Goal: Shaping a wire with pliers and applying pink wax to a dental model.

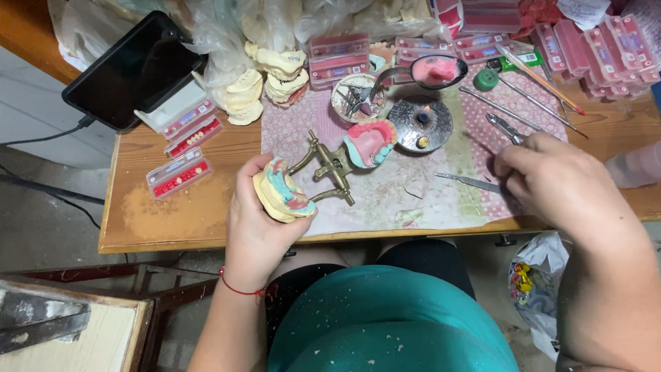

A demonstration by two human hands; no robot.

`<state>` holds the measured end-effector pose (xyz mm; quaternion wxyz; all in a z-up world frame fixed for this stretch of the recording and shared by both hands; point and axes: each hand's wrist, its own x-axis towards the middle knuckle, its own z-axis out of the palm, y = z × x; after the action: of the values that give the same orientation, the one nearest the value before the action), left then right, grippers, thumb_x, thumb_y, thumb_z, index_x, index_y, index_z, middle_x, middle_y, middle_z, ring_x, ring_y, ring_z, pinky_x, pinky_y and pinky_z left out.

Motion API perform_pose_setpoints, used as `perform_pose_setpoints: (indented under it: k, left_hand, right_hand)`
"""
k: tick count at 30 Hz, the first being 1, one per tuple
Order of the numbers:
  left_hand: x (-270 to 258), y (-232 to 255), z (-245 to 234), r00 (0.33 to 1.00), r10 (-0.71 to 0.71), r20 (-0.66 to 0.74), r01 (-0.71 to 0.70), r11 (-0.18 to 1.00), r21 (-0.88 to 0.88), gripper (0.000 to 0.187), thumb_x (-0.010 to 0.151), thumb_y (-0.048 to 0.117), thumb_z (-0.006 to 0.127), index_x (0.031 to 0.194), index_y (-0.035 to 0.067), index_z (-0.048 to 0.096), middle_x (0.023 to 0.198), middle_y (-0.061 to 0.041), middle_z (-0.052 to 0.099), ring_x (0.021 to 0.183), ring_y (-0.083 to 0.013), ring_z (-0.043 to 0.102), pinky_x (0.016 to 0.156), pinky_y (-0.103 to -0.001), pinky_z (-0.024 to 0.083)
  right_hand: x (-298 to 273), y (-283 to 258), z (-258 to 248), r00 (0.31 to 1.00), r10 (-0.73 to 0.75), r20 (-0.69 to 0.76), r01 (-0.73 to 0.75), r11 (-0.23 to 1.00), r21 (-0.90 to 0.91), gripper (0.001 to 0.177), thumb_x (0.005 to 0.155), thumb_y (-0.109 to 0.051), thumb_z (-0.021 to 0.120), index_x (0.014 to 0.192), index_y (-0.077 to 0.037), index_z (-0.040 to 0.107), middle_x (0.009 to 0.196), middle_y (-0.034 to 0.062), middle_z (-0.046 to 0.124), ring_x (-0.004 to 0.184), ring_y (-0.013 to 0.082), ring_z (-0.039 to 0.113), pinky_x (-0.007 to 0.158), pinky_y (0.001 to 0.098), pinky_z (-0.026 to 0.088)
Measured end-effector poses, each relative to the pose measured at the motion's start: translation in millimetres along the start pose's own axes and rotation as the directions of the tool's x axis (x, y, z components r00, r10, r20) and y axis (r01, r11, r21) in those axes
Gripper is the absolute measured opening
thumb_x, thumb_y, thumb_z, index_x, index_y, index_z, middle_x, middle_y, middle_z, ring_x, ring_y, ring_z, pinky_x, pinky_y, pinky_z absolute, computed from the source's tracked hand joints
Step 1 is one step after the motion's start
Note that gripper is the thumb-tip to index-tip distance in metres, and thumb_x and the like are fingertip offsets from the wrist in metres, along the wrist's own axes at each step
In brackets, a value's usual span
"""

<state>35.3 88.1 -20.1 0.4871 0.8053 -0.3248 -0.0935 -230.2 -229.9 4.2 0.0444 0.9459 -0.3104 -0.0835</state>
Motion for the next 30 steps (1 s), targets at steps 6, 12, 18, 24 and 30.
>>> perform_pose_setpoints:
  k: [6, 12, 18, 24, 30]
  left_hand:
    - [-5, 7, 2, 0.997, 0.025, -0.074, -0.024, 1.000, 0.016, 0.082, 0.062, 0.018, 0.085, 0.137, 0.014, 0.052, 0.127, -0.004, 0.070, 0.111, -0.0202, 0.069, 0.099, -0.031, 0.050]
    - [-12, 11, 4, 0.990, -0.009, -0.142, -0.013, 0.987, -0.158, 0.081, 0.062, 0.010, 0.084, 0.137, 0.006, 0.053, 0.125, -0.010, 0.068, 0.108, -0.0151, 0.068, 0.097, -0.027, 0.055]
    - [-18, 13, -1, 0.976, -0.009, -0.220, -0.070, 0.933, -0.352, 0.085, 0.064, 0.000, 0.082, 0.140, 0.003, 0.044, 0.129, -0.018, 0.064, 0.109, -0.0194, 0.068, 0.100, -0.029, 0.055]
    - [-12, 10, 7, 0.956, 0.084, -0.282, -0.213, 0.859, -0.466, 0.087, 0.067, -0.004, 0.079, 0.143, 0.003, 0.036, 0.123, -0.025, 0.062, 0.108, -0.0252, 0.069, 0.106, -0.036, 0.056]
    - [-2, 18, 19, 0.948, 0.100, -0.302, -0.240, 0.848, -0.472, 0.089, 0.066, -0.005, 0.078, 0.143, 0.003, 0.034, 0.128, -0.028, 0.061, 0.113, -0.0253, 0.068, 0.105, -0.034, 0.054]
  right_hand:
    - [-2, 6, -1, 0.943, -0.078, -0.324, 0.283, 0.699, 0.657, 0.052, 0.081, 0.002, 0.043, 0.125, -0.003, 0.069, 0.113, 0.0097, 0.061, 0.107, 0.0230, 0.059, 0.097, 0.0347, 0.044]
    - [14, -68, 21, 0.812, 0.331, -0.481, 0.556, -0.184, 0.811, 0.021, 0.100, -0.017, 0.073, 0.111, -0.003, 0.064, 0.092, 0.0080, 0.059, 0.067, 0.0135, 0.057, 0.058, 0.0233, 0.048]
    - [33, -99, 9, 0.851, 0.505, -0.143, 0.377, -0.401, 0.835, 0.034, 0.098, -0.026, 0.068, 0.115, 0.003, 0.070, 0.086, 0.0114, 0.067, 0.069, 0.0170, 0.064, 0.058, 0.0228, 0.055]
    - [36, -92, 14, 0.846, 0.528, -0.073, 0.329, -0.410, 0.851, 0.034, 0.096, -0.026, 0.055, 0.109, 0.003, 0.069, 0.083, 0.0179, 0.066, 0.066, 0.0204, 0.065, 0.059, 0.0242, 0.055]
    - [40, -77, -2, 0.822, 0.537, -0.188, 0.450, -0.411, 0.793, 0.016, 0.097, -0.018, 0.056, 0.108, -0.006, 0.057, 0.094, 0.0202, 0.070, 0.076, 0.0276, 0.073, 0.067, 0.0290, 0.063]
